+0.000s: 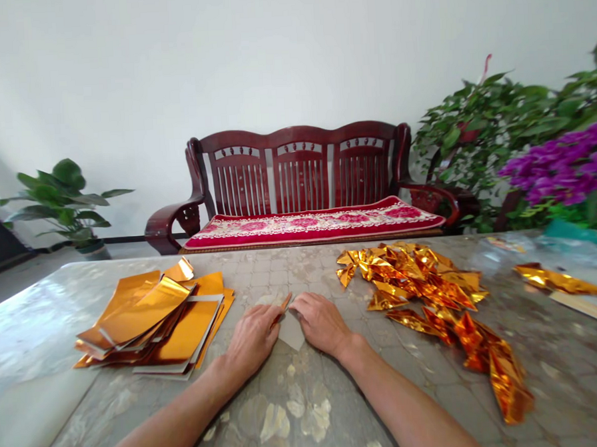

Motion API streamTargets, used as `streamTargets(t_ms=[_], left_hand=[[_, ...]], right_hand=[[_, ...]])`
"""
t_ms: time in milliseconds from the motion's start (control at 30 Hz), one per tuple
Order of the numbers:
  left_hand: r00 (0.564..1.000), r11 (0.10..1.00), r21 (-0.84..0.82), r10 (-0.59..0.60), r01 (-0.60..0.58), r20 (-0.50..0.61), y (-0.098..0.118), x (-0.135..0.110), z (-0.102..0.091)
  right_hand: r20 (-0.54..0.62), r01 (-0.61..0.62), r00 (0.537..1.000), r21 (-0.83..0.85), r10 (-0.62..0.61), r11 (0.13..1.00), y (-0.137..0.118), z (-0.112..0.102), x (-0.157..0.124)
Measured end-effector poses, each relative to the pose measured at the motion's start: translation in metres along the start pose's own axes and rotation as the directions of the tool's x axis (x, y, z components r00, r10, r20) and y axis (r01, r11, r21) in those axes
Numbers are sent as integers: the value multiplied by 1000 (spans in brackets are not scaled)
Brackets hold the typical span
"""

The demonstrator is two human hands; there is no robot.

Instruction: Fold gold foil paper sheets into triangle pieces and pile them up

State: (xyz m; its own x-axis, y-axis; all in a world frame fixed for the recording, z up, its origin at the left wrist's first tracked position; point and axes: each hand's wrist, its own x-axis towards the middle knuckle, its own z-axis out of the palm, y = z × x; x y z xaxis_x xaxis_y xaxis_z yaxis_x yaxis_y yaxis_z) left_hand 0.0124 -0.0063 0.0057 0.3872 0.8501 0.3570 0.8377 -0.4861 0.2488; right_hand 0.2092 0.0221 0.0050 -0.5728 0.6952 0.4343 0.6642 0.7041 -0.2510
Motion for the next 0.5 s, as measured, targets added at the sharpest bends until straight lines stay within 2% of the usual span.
streamTargets(t_ms=[500], left_hand=[[998,989,-146,-45,39,-35,-3,0,2]], right_hand=[[-5,24,1000,-9,-24,1000,2,3,-1]])
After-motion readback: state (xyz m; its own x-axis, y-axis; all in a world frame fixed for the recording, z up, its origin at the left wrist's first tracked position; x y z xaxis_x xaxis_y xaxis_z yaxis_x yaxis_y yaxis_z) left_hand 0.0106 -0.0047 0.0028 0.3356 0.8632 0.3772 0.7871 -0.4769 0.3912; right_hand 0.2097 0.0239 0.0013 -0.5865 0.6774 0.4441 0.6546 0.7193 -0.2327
